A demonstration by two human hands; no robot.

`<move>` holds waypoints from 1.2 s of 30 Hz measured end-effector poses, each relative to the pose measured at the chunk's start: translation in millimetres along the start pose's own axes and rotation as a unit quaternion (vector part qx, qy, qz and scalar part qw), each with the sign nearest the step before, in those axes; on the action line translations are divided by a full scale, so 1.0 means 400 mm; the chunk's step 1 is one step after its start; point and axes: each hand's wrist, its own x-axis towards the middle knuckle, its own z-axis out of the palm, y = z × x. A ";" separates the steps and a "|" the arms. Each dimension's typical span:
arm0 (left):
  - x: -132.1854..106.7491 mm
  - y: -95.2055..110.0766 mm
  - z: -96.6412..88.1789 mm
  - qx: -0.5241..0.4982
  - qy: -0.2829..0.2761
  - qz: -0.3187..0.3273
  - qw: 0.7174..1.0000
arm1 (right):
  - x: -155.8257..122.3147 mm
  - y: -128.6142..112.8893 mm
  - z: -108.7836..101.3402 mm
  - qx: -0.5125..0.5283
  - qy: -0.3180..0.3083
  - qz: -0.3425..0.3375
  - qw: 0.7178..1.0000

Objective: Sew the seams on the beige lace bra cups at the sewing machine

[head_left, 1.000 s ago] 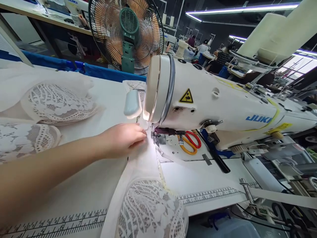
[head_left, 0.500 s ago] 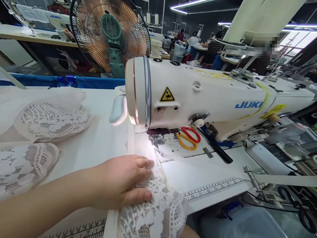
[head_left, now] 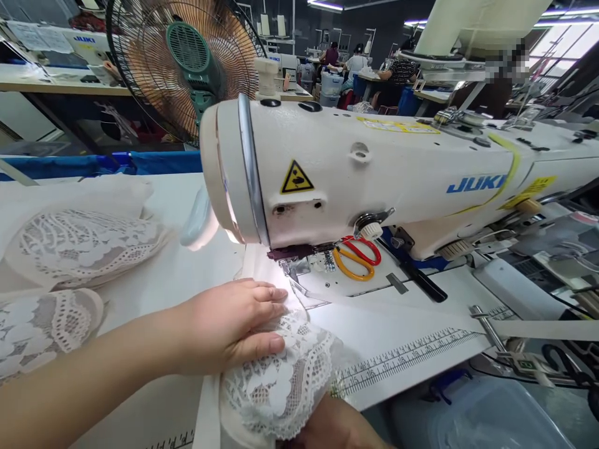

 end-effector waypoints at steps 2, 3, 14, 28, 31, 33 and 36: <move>0.004 -0.002 -0.004 0.005 0.007 -0.002 1.000 | -0.002 -0.013 0.001 0.029 -0.018 -0.001 0.999; 0.005 -0.002 -0.006 0.007 0.008 -0.003 1.000 | -0.007 -0.020 0.002 0.045 -0.024 -0.006 0.999; 0.017 0.008 -0.023 0.046 -0.022 -0.036 0.998 | -0.002 -0.052 0.016 0.114 -0.059 -0.056 0.990; 0.019 -0.028 0.010 0.055 0.005 -0.053 0.997 | 0.046 -0.054 0.054 0.143 0.041 -0.076 0.986; 0.019 -0.010 0.015 0.052 0.014 -0.067 0.996 | 0.052 -0.056 0.059 0.155 0.047 -0.082 0.983; 0.019 0.000 0.017 0.059 0.020 -0.076 0.995 | 0.058 -0.057 0.063 0.163 0.043 -0.095 0.981; 0.019 -0.004 0.022 0.075 0.023 -0.070 0.994 | 0.067 -0.058 0.069 0.177 0.039 -0.126 0.975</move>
